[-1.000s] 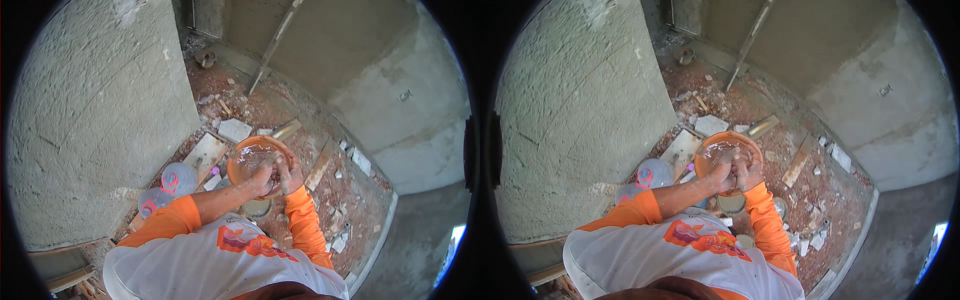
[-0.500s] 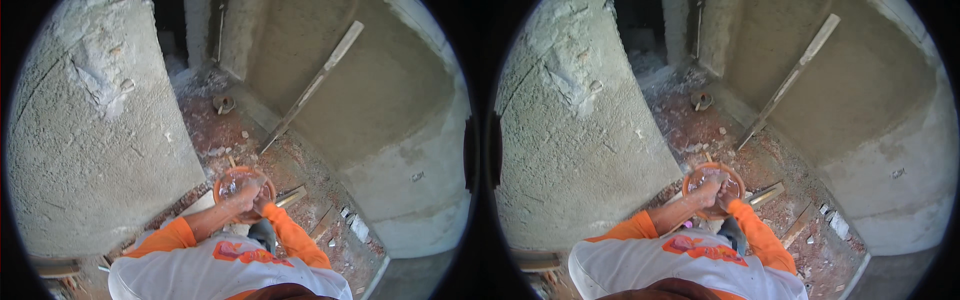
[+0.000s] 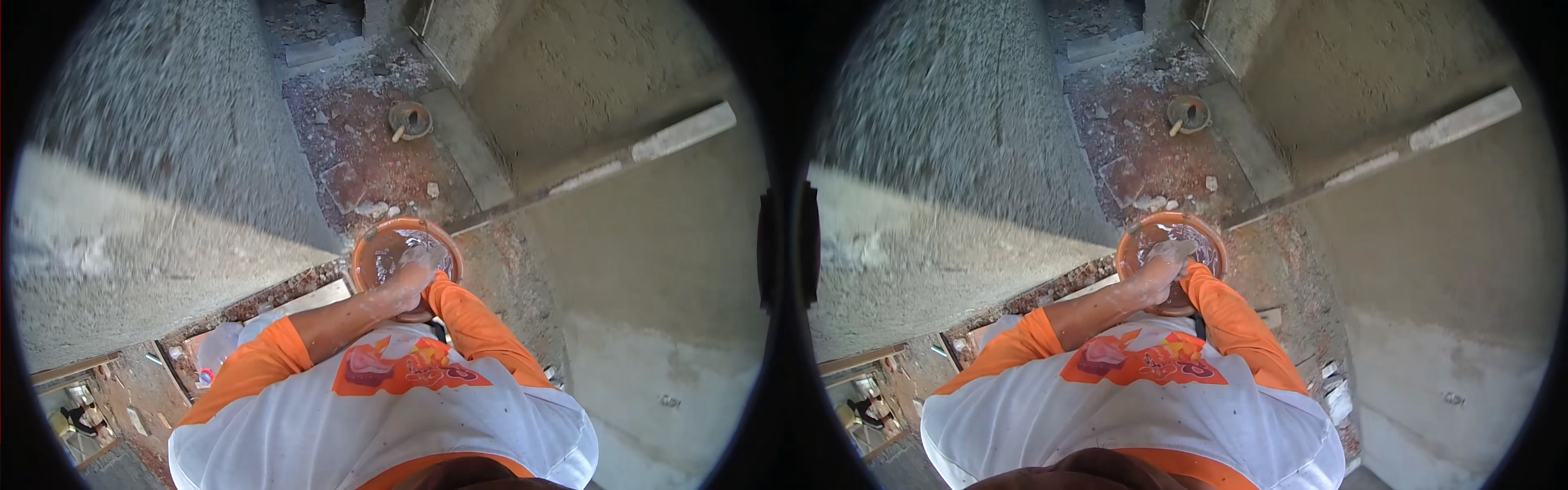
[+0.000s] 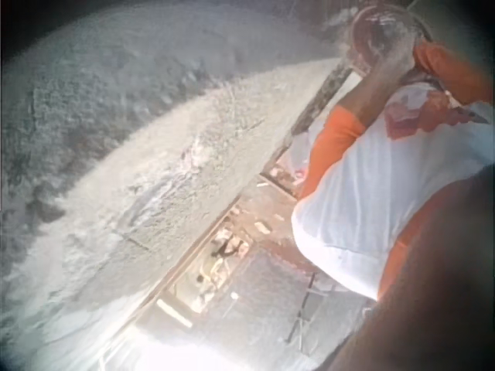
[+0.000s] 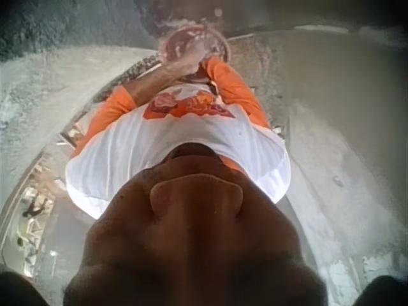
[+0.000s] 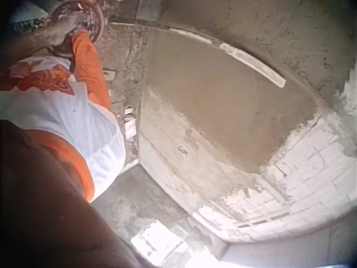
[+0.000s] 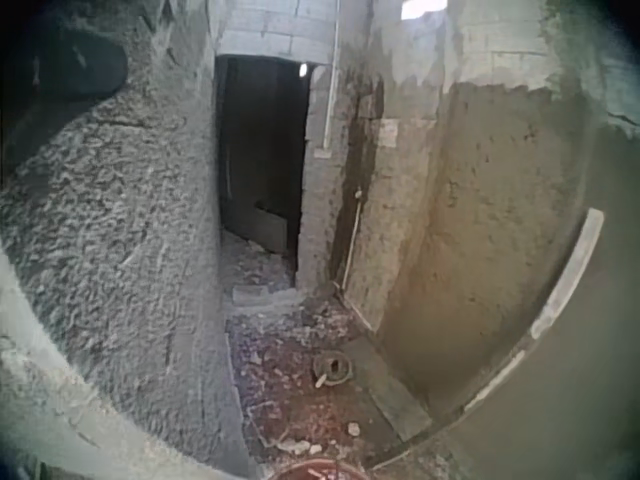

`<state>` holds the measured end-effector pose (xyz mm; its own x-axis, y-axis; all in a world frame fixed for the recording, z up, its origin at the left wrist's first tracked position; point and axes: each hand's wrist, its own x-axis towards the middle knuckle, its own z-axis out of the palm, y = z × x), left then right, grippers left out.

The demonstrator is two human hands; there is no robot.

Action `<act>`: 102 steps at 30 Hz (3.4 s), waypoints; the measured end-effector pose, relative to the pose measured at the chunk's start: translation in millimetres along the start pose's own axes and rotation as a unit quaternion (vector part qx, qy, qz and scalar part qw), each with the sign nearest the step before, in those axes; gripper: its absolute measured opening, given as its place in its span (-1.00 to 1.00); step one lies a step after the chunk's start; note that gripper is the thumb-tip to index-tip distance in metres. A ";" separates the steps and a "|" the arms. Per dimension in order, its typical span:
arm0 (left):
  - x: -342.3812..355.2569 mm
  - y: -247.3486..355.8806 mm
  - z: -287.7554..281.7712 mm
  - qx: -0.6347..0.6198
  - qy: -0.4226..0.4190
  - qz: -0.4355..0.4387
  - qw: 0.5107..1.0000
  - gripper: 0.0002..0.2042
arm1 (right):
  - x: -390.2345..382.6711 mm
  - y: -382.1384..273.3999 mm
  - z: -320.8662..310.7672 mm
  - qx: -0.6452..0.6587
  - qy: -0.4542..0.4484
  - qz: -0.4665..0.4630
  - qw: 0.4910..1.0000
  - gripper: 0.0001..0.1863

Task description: The person is mixing mortar in a bucket and applying it to a wall section for plastering.

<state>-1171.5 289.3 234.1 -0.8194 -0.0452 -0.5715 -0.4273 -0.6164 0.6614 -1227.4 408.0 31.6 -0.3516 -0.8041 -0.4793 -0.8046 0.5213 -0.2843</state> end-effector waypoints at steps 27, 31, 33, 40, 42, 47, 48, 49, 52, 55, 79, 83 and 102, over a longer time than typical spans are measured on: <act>541.7 386.7 -51.7 -0.055 -0.006 0.006 0.998 -0.87 | 419.3 310.9 -395.6 0.087 0.413 0.044 0.906 -0.80; 594.0 441.5 -78.3 -0.019 0.092 0.051 0.994 -0.86 | 451.5 338.1 -469.7 0.194 0.457 0.112 0.861 -0.81; 624.4 461.0 -108.6 -0.034 0.102 0.057 0.993 -0.87 | 475.9 361.6 -496.5 0.186 0.486 0.094 0.849 -0.80; 674.1 559.7 -101.7 -0.085 0.159 0.011 0.983 -0.86 | 628.8 581.9 -473.7 0.167 0.278 0.186 0.928 -0.76; 686.2 571.4 -147.7 -0.099 0.194 0.036 0.975 -0.85 | 687.0 575.9 -556.0 0.110 0.203 0.139 0.963 -0.77; 737.7 608.7 -171.7 -0.091 0.176 0.037 0.980 -0.84 | 568.6 574.5 -1048.2 -0.047 0.497 0.177 0.848 -0.70; 746.1 618.4 -172.5 -0.086 0.176 0.035 0.980 -0.84 | 520.0 549.5 -1130.6 -0.028 0.526 0.190 0.828 -0.69; 754.9 626.9 -172.7 -0.080 0.175 0.029 0.981 -0.84 | 478.7 527.1 -1184.1 0.017 0.541 0.208 0.814 -0.67; 774.3 651.4 -177.4 -0.065 0.163 0.028 0.984 -0.83 | 481.0 524.0 -1246.7 0.074 0.449 0.283 0.844 -0.75; 791.7 672.9 -188.1 -0.036 0.148 0.027 0.988 -0.82 | 564.5 585.4 -1185.5 -0.006 0.269 0.174 0.947 -0.68; 893.5 797.5 -261.7 0.098 -0.068 -0.136 0.983 -0.84 | 751.7 626.4 -841.5 0.019 0.342 0.354 0.870 -0.66; 887.2 819.0 -288.0 0.075 -0.035 -0.130 0.988 -0.85 | 605.8 401.5 -1231.8 -0.087 0.493 0.438 0.747 -0.58; 857.8 822.8 -256.7 0.095 -0.098 -0.125 0.983 -0.83 | 960.0 408.8 -624.2 0.386 0.118 0.249 0.880 -0.64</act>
<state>-2127.8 -458.4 163.5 -0.7291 0.2530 -0.6359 -0.6734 -0.4309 0.6007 -2192.6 -329.1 -26.5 -0.7313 -0.4102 -0.5449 0.0108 0.7919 -0.6106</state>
